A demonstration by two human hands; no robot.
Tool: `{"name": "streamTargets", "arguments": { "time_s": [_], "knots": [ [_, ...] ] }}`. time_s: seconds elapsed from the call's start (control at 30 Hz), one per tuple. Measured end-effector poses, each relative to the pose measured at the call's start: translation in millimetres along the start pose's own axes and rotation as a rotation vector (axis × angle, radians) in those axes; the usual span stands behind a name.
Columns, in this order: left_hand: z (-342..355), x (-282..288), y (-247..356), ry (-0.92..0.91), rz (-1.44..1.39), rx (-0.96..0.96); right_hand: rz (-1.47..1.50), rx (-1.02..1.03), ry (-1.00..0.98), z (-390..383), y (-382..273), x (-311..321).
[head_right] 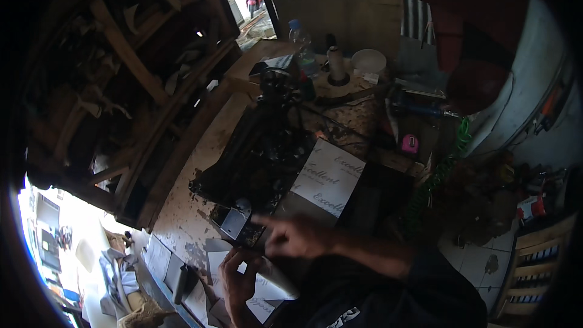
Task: The person cuts strips of fabric with shears and aligns them on a work surface next to a sewing machine, handling multiple pieces of fabric and patterned paper one at a time.
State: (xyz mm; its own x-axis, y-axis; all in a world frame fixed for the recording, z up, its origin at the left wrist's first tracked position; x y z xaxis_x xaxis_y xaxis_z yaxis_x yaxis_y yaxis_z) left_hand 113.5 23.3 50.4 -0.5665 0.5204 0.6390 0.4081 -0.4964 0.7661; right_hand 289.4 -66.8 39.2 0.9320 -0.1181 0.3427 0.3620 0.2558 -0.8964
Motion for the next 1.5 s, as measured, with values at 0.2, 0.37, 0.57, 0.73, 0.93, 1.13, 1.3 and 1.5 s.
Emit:
{"name": "streamTargets", "arguments": {
  "time_s": [0.2, 0.37, 0.57, 0.73, 0.93, 1.13, 1.3, 1.5],
  "knots": [
    [-7, 4, -22, 0.103, -0.086, 0.115, -0.798, -0.306, 0.767, 3, 63, 231],
    [3, -13, -17, 0.084, -0.065, 0.094, -0.926, -0.639, 0.684, -7, 138, 340],
    [-1, -20, -30, 0.093, -0.06, 0.086, -0.666, -0.359, 0.944, -46, 100, 286],
    [16, -41, -16, 0.046, 0.029, -0.038, -0.331, -0.433, 1.143, -118, 89, 258],
    [32, -76, -25, -0.011, 0.057, -0.068, -0.306, -0.32, 0.972, -115, 83, 195],
    [27, -73, -28, 0.045, 0.109, -0.089, -0.659, -0.107, 0.347, 15, 72, 111],
    [22, -63, -21, 0.021, -0.037, -0.013, -1.181, -0.169, -0.01, 64, 98, 90],
    [5, -27, -6, 0.099, -0.018, -0.002, -0.939, 0.075, -0.006, 67, 48, 71]
  ]
}}
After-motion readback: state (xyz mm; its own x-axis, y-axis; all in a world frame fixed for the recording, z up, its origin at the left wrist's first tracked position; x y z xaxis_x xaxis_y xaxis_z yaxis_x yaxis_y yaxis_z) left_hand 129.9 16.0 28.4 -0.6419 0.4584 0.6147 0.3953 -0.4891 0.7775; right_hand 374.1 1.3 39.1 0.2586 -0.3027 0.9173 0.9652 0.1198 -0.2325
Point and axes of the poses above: each hand's wrist, its own z-axis towards the middle knuckle, its own x-axis out of the back of the hand, y = z × x, the point moved 6 cm from there along z, towards the middle knuckle, and after that the axes turned 6 degrees about x, right-handed, at the moved point
